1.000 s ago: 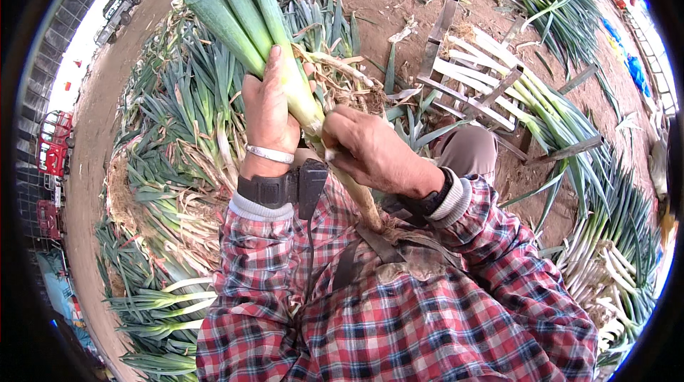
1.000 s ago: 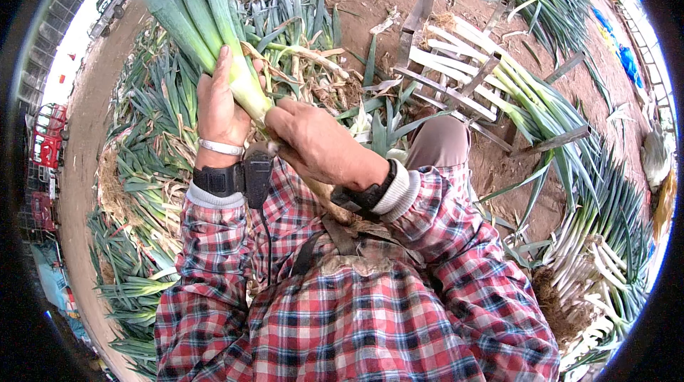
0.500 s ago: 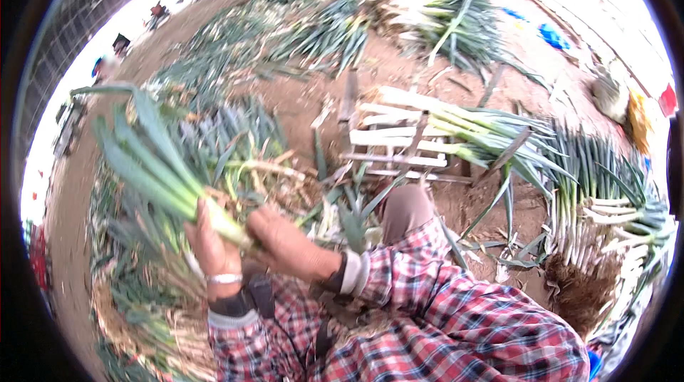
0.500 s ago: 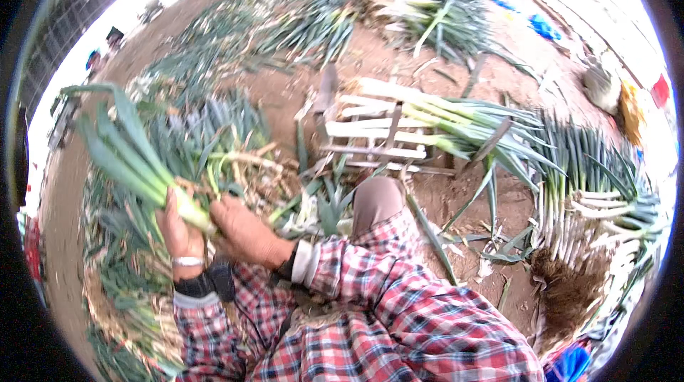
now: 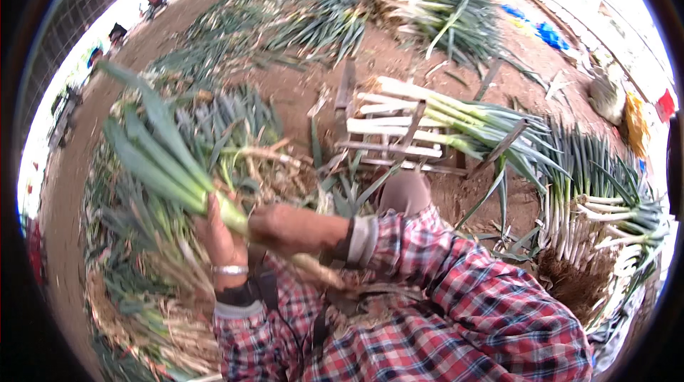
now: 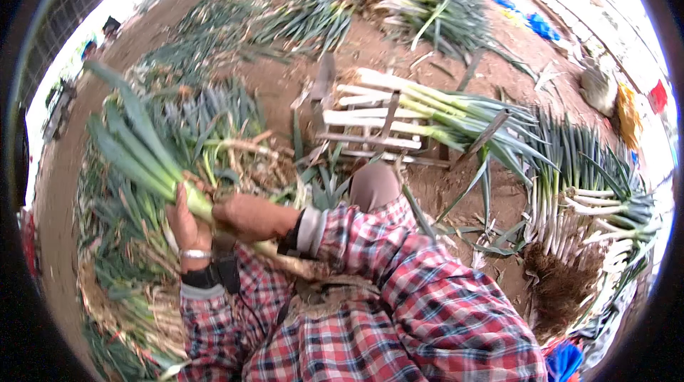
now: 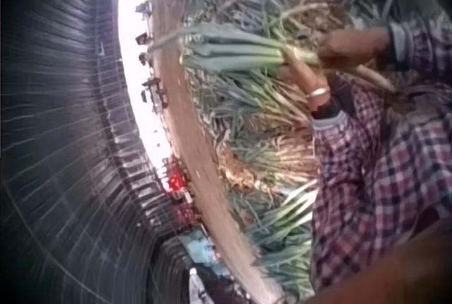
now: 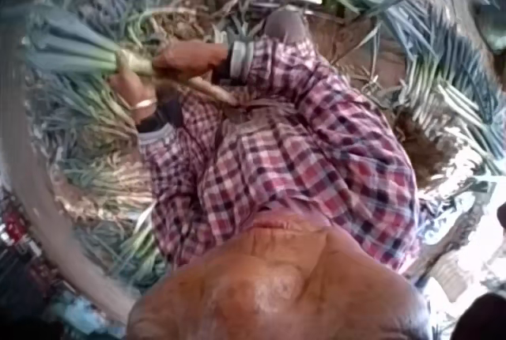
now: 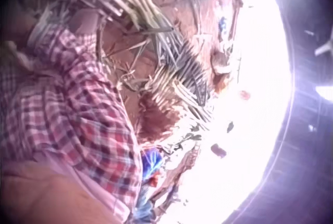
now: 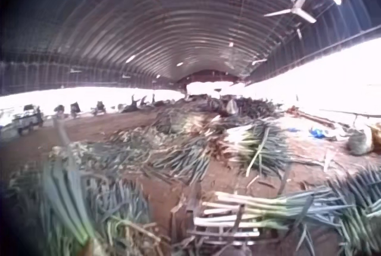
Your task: The person peels outer leaves and skin from leeks by hand and arranges the cleaned leeks onto a metal rack.
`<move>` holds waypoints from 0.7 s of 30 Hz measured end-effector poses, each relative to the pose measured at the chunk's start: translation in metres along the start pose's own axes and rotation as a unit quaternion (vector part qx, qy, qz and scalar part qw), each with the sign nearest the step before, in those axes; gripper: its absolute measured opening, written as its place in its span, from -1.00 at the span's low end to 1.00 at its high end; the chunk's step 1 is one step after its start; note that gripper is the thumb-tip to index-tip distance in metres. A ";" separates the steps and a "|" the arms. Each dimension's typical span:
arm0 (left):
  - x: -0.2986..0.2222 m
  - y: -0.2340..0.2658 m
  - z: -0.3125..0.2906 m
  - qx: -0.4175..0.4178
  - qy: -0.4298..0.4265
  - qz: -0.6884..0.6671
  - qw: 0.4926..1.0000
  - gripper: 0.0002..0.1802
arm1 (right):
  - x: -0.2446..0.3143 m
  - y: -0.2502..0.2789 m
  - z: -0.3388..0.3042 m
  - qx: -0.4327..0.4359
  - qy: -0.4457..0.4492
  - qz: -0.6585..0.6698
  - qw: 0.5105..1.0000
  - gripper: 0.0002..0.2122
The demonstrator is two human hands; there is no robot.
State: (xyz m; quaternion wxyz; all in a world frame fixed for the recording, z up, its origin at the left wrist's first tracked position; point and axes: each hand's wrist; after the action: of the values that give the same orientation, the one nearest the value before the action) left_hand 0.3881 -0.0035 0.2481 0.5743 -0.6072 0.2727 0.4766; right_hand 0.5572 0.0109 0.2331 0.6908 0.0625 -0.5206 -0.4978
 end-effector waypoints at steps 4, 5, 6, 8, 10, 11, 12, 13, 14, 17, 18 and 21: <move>-0.014 0.002 -0.001 0.000 0.007 -0.035 0.999 -0.70 | 0.006 -0.012 -0.056 0.196 -0.061 0.092 0.974 -0.86; -0.020 0.008 -0.004 -0.007 0.007 -0.028 1.000 -0.69 | 0.016 -0.011 -0.079 0.272 -0.068 0.110 0.954 -0.86; -0.020 0.008 0.001 0.002 0.004 -0.027 1.000 -0.68 | 0.004 -0.019 -0.110 0.317 -0.090 0.116 0.937 -0.84; -0.018 0.022 -0.001 0.027 0.041 -0.031 0.998 -0.62 | -0.012 -0.034 -0.129 0.352 -0.061 0.074 0.931 -0.77; -0.021 0.022 -0.012 0.010 0.035 -0.081 0.996 -0.60 | 0.011 -0.029 -0.105 0.045 -0.104 0.048 0.992 -0.67; -0.026 0.018 -0.015 0.012 0.037 -0.079 0.996 -0.60 | 0.017 -0.027 -0.086 -0.014 -0.102 0.066 0.993 -0.62; -0.031 0.012 -0.015 0.038 0.027 -0.093 0.995 -0.59 | 0.020 -0.031 -0.075 -0.017 -0.100 0.065 0.993 -0.62; -0.037 0.005 -0.016 0.064 0.015 -0.106 0.992 -0.57 | 0.024 -0.035 -0.065 0.023 -0.177 0.207 0.962 -0.63; -0.042 -0.006 -0.019 0.068 0.009 -0.105 0.992 -0.57 | 0.026 -0.038 -0.054 0.065 -0.245 0.341 0.905 -0.63; -0.037 -0.025 -0.031 0.073 -0.088 0.127 0.985 -0.55 | 0.042 -0.046 -0.046 -0.068 -0.238 0.268 0.931 -0.67; -0.033 -0.021 -0.043 0.083 -0.104 0.284 0.950 -0.59 | 0.046 -0.045 -0.042 -0.096 -0.249 0.234 0.935 -0.68; -0.022 -0.023 -0.063 0.059 -0.144 0.444 0.882 -0.66 | 0.041 -0.045 -0.040 -0.157 -0.260 0.188 0.934 -0.66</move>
State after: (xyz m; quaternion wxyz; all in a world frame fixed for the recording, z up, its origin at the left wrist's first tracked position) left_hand 0.4163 -0.0640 0.2708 0.3701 -0.3121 0.4555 0.7471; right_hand 0.5586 -0.0594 0.2147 0.6131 -0.2772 -0.5995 -0.4334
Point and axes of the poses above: each hand's wrist, its own z-axis towards the middle knuckle, its own y-axis out of the back of the hand, x = y × z, and after that the axes turned 6 degrees about x, right-handed
